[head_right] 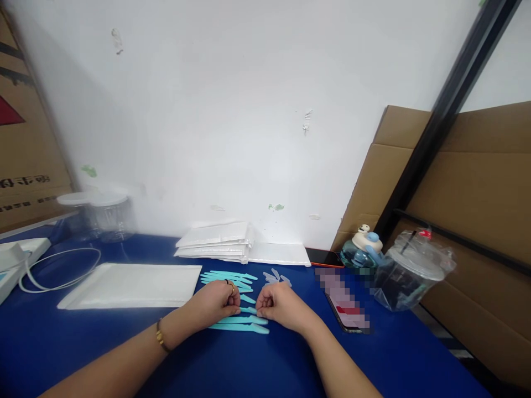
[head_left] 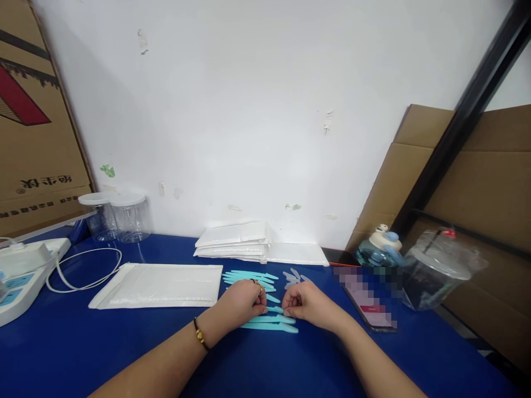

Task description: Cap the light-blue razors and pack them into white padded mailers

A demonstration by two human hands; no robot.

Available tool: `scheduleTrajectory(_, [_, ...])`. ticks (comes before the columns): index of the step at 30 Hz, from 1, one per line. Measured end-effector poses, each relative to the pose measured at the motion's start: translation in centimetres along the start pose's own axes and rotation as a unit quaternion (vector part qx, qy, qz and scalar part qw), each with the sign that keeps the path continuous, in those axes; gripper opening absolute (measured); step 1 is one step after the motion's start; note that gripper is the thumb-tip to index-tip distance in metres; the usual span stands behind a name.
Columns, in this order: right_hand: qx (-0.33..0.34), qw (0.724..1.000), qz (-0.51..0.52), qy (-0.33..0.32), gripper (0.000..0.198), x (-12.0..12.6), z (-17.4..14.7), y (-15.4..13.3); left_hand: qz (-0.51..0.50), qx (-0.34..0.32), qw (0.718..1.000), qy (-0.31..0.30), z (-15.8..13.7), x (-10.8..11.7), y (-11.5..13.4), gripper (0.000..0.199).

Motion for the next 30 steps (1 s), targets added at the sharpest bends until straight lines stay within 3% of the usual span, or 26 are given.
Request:
scheduleTrajectory(2, [0.001,1.0,-0.019,0.015,0.008,0.6,-0.1,0.3,-0.01,-0.005,1.0,0.0,0.0,0.0,-0.1,0.013])
scheduleTrajectory(6, [-0.005,0.983,-0.121,0.14,0.016,3.0,-0.3,1.5,0.021,0.009,0.999,0.046,-0.4,1.8,-1.0,0.019])
scheduleTrajectory(8, [0.0,0.973,-0.169,0.16,0.019,3.4,-0.2,1.8,0.059,0.025,0.996,0.055,-0.7,2.8,-1.5,0.015])
scheduleTrajectory(11, [-0.002,0.966,-0.216,0.144,0.02,3.1,0.1,1.9,0.087,0.035,0.995,0.045,-0.8,3.3,-2.0,0.013])
scheduleTrajectory(21, [-0.019,0.925,-0.35,0.147,0.016,2.1,1.2,0.0,0.043,0.049,0.997,0.046,-0.7,2.6,-2.5,0.009])
scheduleTrajectory(26, [0.011,0.933,-0.336,0.131,0.016,2.4,1.0,-0.2,0.024,0.048,0.998,0.037,-0.8,2.6,-2.5,0.007])
scheduleTrajectory(30, [0.04,0.962,-0.252,0.094,0.016,2.3,0.3,-0.1,0.023,0.053,0.998,0.034,-0.8,2.6,-2.5,0.008])
Point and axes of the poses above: each hand's wrist, its own z-axis towards the middle knuckle, its own x-axis out of the back of the hand, y = z × x, the point moved 5 cm from there along z, towards the middle knuckle, and after that the axes turned 10 degrees about -z, right-handed, at the moved point
